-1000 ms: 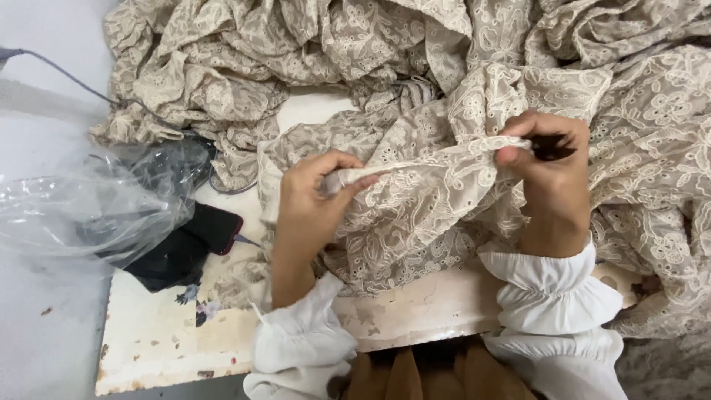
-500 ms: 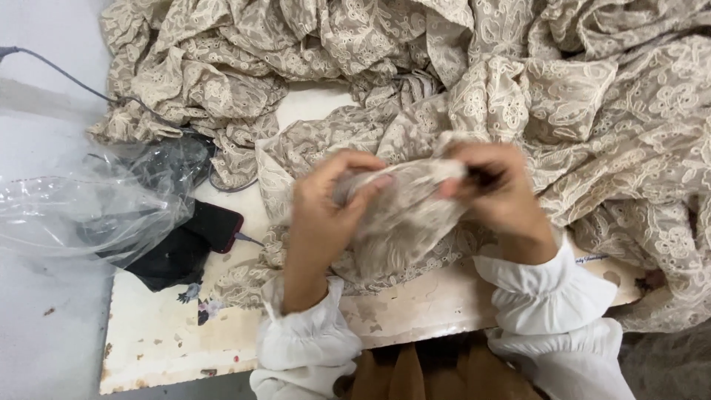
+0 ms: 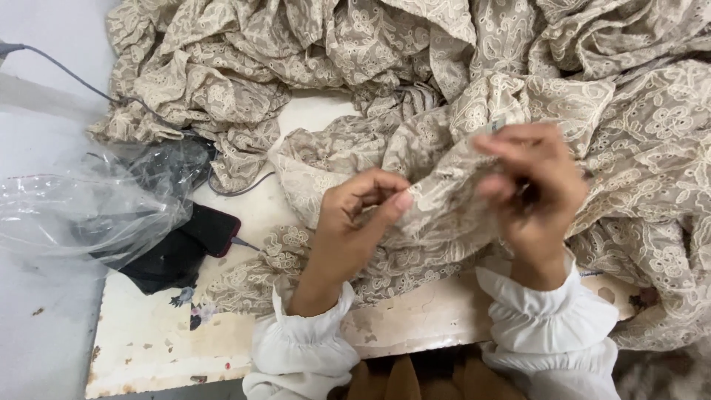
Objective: Trimming excess threads from lace fabric using small scissors at a sewing factory workstation.
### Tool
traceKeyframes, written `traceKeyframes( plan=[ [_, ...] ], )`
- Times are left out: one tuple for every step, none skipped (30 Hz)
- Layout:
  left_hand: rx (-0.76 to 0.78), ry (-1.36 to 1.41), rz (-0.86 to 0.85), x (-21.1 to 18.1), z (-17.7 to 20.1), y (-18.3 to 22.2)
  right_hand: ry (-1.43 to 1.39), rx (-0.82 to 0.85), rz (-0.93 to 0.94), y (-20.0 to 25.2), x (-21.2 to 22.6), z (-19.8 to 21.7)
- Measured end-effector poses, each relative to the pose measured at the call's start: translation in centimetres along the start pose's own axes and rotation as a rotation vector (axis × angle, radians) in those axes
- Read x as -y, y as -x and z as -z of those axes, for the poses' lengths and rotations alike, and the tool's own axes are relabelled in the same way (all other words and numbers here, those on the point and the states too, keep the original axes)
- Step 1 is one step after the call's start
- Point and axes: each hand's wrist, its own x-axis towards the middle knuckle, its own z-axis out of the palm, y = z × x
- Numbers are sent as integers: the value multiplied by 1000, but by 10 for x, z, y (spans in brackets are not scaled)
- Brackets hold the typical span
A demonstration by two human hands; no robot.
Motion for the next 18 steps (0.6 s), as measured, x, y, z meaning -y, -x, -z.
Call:
traceKeyframes(
  plan=[
    [6,1,6,-2,-2,0,4,-3,-7,1,5,-3],
    [30,-7,-16,-4,-4,0,-32,56,-40,3,9,-6],
    [54,-16,-39,-6,-5,0,-70,113,-72,4,14,-10],
    [61,-16,-33,-4,-9,0,-67,108,-79,2,19,-10],
    [46,-10,-51,-2,-13,0,-147,132,-140,-1,24,-11],
    [32,-3,-69,0,-16,0,-227,156,-201,-4,28,-12],
    [29,-5,-71,0,-18,1,-229,157,-198,0,26,-12],
    [0,-34,-74,0,-19,1,-223,128,-168,3,23,-12],
    [-23,-60,-77,0,-22,1,-212,97,-139,7,20,-12],
    [-21,-60,-77,-1,-23,2,-210,95,-139,6,17,-12],
    [-36,20,-25,-1,-25,3,-260,-18,-63,7,13,-12],
    [-52,99,28,-2,-27,4,-309,-132,11,7,10,-12],
    [-49,98,31,-2,-27,5,-308,-136,8,9,7,-4],
    [-79,96,39,-1,-26,6,-289,-129,-96,11,4,4],
    [-113,95,44,-1,-27,6,-271,-119,-198,13,0,12],
    [-114,95,44,-1,-27,6,-271,-118,-199,9,7,15],
    [-106,86,12,-1,-27,5,-171,24,-207,4,13,17],
    [-98,77,-20,-1,-27,5,-70,164,-215,-1,19,19]
  ],
)
